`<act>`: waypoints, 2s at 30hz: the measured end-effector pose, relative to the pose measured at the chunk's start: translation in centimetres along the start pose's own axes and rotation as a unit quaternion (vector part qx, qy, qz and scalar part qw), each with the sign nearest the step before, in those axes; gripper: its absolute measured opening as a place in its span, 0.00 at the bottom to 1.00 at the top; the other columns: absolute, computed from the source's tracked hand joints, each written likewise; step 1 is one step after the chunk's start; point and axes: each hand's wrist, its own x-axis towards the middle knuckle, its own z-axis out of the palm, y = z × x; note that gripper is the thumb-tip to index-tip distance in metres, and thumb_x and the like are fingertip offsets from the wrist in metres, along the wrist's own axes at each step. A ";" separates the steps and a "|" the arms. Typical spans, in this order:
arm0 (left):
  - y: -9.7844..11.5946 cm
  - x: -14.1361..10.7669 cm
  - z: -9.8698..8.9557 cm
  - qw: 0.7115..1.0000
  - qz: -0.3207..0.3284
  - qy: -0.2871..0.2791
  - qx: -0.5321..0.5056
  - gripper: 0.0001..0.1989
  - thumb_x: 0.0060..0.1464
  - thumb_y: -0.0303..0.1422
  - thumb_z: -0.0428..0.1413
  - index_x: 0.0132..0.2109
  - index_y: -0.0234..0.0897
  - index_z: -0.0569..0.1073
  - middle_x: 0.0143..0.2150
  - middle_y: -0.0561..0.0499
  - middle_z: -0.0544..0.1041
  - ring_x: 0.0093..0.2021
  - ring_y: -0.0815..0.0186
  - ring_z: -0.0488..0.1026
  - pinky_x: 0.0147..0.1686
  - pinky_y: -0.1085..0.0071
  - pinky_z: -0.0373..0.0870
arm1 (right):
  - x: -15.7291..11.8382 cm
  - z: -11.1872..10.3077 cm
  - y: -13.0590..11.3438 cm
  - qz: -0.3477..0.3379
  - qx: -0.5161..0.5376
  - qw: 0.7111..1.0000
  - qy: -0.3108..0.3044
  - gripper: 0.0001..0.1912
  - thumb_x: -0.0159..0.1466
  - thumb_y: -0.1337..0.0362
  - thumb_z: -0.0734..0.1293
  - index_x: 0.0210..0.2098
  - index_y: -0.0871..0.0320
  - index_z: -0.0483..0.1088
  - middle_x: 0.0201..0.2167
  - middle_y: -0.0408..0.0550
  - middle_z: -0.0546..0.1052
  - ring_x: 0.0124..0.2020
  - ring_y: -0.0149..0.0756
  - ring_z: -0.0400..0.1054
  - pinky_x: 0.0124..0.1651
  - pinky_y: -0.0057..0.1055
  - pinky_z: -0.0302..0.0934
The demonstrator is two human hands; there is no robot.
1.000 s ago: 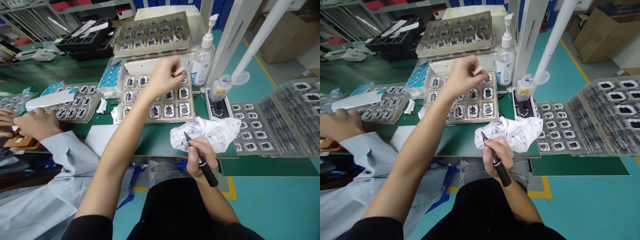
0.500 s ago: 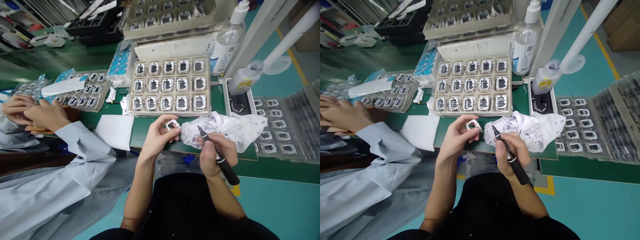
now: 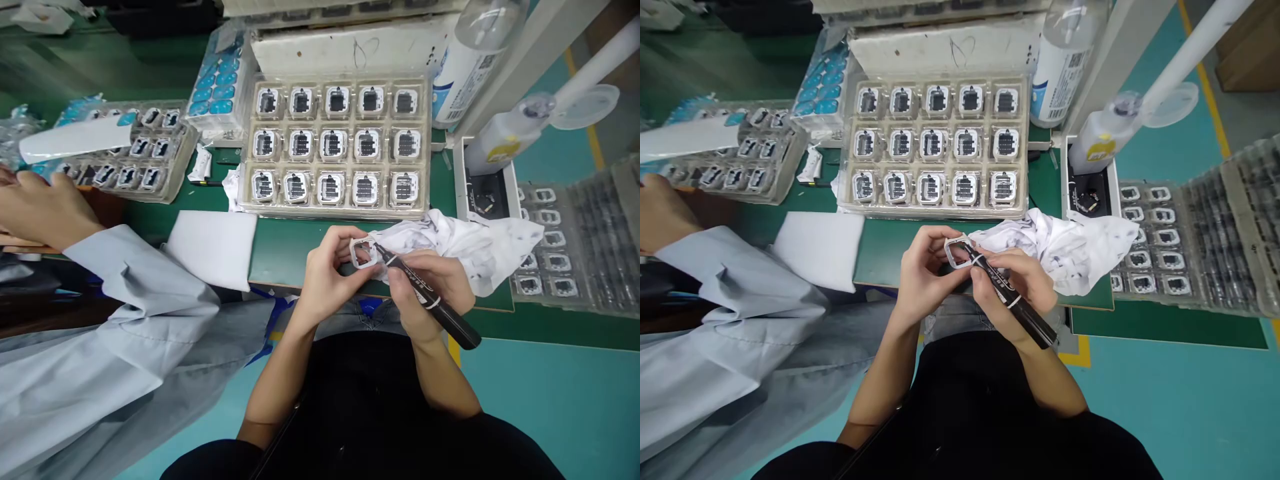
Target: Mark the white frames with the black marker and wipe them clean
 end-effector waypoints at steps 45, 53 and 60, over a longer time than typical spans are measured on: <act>-0.4 -1.7 0.2 0.976 0.068 0.046 0.200 0.17 0.71 0.34 0.74 0.62 0.53 0.84 0.52 0.55 0.93 0.45 0.61 0.93 0.49 0.67 0.90 | -0.2 0.7 -0.6 -0.009 -0.084 0.996 -0.021 0.07 0.77 0.68 0.78 0.49 0.49 0.82 0.43 0.45 0.93 0.42 0.45 0.92 0.43 0.41 0.89; -0.3 -1.5 0.4 0.976 0.091 0.046 0.195 0.16 0.72 0.37 0.74 0.62 0.48 0.83 0.53 0.52 0.94 0.47 0.63 0.94 0.51 0.71 0.91 | -0.2 0.8 -0.5 0.006 -0.102 0.995 0.000 0.05 0.77 0.65 0.79 0.46 0.48 0.82 0.39 0.42 0.91 0.41 0.44 0.92 0.43 0.40 0.89; -0.5 -1.5 0.3 0.972 0.098 0.037 0.211 0.15 0.73 0.36 0.72 0.62 0.45 0.83 0.52 0.52 0.94 0.45 0.66 0.93 0.50 0.74 0.90 | 0.2 0.9 -0.6 -0.033 -0.111 0.993 -0.019 0.07 0.76 0.68 0.78 0.48 0.48 0.81 0.40 0.44 0.93 0.40 0.46 0.93 0.41 0.40 0.90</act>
